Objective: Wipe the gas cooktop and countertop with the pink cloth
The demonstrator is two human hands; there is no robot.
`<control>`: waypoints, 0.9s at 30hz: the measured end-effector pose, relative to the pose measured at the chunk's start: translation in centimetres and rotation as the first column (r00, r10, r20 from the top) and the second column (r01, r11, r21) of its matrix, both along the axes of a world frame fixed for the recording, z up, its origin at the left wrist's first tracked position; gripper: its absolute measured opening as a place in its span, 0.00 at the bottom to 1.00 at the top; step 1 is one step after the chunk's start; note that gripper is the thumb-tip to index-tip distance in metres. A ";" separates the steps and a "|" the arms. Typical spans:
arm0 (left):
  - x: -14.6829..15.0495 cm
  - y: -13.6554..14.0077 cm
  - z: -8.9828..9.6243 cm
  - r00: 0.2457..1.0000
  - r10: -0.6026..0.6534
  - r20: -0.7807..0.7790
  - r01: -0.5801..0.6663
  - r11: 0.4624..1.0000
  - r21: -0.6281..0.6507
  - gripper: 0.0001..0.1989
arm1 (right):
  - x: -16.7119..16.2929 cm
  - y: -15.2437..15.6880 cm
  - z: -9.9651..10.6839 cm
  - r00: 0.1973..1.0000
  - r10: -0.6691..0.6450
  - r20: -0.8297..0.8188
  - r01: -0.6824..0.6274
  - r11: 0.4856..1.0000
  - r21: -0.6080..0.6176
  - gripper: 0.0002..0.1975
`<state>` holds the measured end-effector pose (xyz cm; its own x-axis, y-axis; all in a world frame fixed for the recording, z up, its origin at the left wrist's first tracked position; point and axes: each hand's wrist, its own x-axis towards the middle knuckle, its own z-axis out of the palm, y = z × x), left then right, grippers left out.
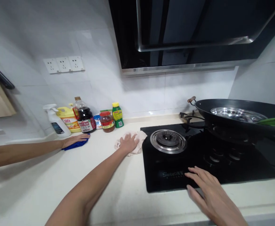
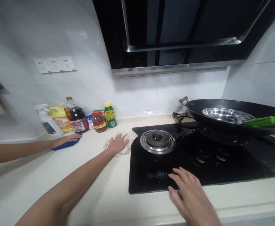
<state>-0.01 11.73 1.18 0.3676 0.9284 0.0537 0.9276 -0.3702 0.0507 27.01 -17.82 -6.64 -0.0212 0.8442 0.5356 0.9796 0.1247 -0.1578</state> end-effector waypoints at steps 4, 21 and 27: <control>-0.8 -6.1 -0.6 0.994 -0.106 -0.005 0.106 0.994 0.010 0.31 | -0.3 0.1 -0.2 1.000 -0.008 -0.023 0.009 0.999 0.048 0.19; -5.6 -20.1 0.2 0.924 -0.377 0.064 0.382 0.916 -0.123 0.34 | 0.0 0.3 -1.1 0.998 0.053 -0.023 -0.049 0.987 0.155 0.20; -2.1 -10.9 -0.2 0.974 -0.221 0.045 0.223 0.973 -0.064 0.34 | -0.4 -0.2 -0.7 0.999 0.038 -0.029 -0.034 0.992 0.123 0.20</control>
<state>-2.14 0.83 1.00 0.5639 0.8258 0.0105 0.8196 -0.5612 0.1156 26.64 -18.07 -7.29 -0.0322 0.7714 0.6355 0.9689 0.1802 -0.1696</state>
